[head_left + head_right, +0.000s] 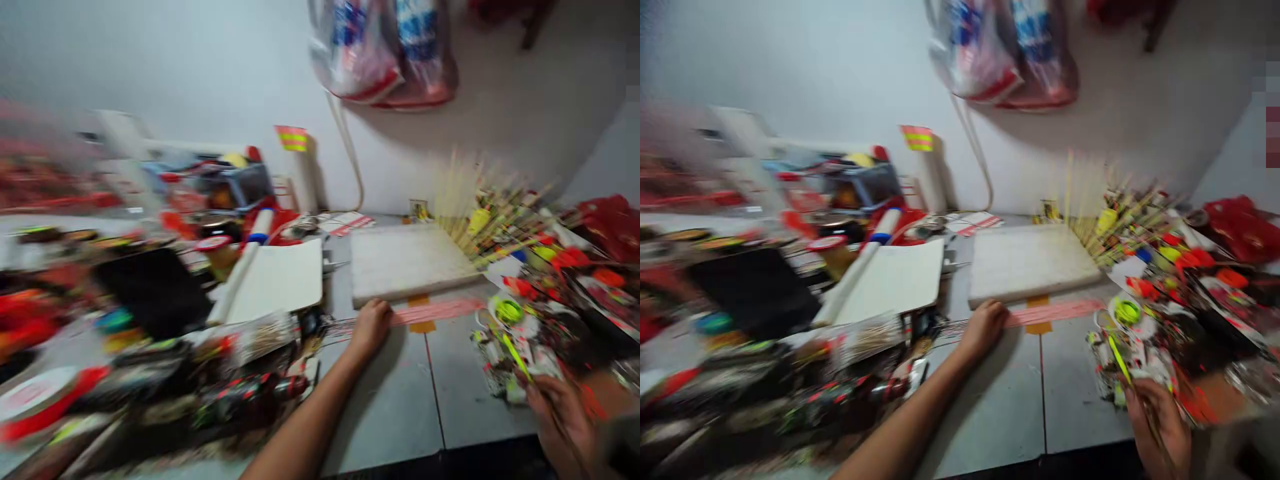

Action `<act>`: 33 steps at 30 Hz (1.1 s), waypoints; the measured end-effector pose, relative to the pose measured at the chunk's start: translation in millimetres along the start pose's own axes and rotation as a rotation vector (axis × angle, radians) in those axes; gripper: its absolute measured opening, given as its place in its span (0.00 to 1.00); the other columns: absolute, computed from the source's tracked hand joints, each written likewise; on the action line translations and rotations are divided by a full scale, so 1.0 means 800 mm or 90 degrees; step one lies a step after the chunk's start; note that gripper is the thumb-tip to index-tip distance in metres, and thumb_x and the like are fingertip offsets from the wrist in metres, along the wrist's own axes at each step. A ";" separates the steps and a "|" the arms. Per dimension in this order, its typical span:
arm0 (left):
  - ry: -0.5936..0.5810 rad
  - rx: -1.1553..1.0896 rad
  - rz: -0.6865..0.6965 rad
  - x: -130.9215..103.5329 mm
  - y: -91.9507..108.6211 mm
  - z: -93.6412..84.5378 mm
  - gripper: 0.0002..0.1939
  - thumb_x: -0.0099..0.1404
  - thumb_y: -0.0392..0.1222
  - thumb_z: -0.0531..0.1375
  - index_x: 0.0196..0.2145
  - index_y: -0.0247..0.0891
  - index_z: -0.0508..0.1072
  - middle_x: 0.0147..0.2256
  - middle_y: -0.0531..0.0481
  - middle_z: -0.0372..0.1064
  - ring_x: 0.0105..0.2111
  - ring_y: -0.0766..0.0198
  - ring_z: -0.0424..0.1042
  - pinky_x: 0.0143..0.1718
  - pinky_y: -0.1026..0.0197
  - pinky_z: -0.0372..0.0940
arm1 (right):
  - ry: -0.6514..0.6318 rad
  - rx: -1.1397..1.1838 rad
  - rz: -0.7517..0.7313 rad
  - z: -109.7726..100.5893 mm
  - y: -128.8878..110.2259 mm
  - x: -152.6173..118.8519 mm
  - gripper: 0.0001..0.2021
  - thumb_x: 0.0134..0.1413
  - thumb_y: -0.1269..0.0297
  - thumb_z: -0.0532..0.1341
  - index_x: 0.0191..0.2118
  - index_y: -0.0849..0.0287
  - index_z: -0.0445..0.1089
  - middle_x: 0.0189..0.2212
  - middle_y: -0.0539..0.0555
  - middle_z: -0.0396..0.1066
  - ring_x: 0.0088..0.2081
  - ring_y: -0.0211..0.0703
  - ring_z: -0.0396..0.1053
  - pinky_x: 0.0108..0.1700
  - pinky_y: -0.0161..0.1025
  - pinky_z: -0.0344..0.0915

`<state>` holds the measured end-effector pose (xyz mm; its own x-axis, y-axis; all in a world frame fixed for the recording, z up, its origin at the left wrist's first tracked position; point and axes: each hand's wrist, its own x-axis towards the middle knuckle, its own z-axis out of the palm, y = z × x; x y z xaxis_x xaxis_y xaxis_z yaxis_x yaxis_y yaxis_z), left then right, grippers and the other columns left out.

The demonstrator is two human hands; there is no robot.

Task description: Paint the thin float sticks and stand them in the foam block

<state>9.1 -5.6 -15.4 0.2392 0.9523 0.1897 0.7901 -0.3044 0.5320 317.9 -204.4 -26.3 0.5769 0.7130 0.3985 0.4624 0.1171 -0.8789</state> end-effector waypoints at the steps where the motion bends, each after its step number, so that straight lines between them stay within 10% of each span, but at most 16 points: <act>1: 0.002 0.002 0.014 0.000 -0.001 -0.002 0.12 0.67 0.37 0.50 0.32 0.37 0.73 0.38 0.42 0.72 0.42 0.56 0.70 0.46 0.56 0.63 | 0.020 -0.011 0.008 -0.010 0.002 0.011 0.22 0.53 0.42 0.69 0.42 0.56 0.73 0.37 0.56 0.78 0.37 0.51 0.77 0.36 0.40 0.75; 7: 0.039 0.014 0.084 -0.003 -0.006 -0.008 0.13 0.69 0.44 0.47 0.34 0.41 0.70 0.33 0.45 0.72 0.36 0.55 0.72 0.39 0.56 0.65 | 0.041 -0.151 -0.064 -0.041 -0.009 0.107 0.22 0.58 0.40 0.63 0.40 0.56 0.76 0.35 0.56 0.79 0.35 0.48 0.78 0.38 0.41 0.74; 15: 0.072 0.083 0.130 -0.010 0.001 -0.013 0.12 0.68 0.45 0.47 0.35 0.42 0.68 0.31 0.46 0.73 0.33 0.54 0.73 0.35 0.56 0.64 | -0.090 -0.361 -0.170 -0.009 -0.009 0.180 0.22 0.67 0.45 0.53 0.40 0.55 0.77 0.36 0.56 0.80 0.36 0.50 0.78 0.37 0.41 0.72; 25: -0.086 -0.017 0.106 -0.029 0.029 -0.019 0.10 0.68 0.44 0.47 0.31 0.44 0.64 0.27 0.53 0.73 0.27 0.60 0.74 0.29 0.61 0.62 | -0.140 -0.435 -0.194 0.014 0.004 0.198 0.14 0.68 0.55 0.57 0.40 0.53 0.79 0.40 0.55 0.80 0.40 0.50 0.78 0.46 0.43 0.72; 33: -0.063 0.058 0.107 -0.030 0.031 -0.019 0.11 0.69 0.44 0.45 0.32 0.43 0.64 0.29 0.50 0.73 0.30 0.57 0.74 0.30 0.59 0.61 | -0.165 -0.441 -0.214 -0.003 -0.014 0.188 0.17 0.71 0.53 0.53 0.42 0.51 0.79 0.41 0.54 0.80 0.42 0.51 0.77 0.46 0.43 0.70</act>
<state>14.4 -36.1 5.4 0.4226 0.8871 0.1855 0.7814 -0.4603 0.4213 401.2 -99.8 44.0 0.1982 0.8634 0.4640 0.9439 -0.0405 -0.3278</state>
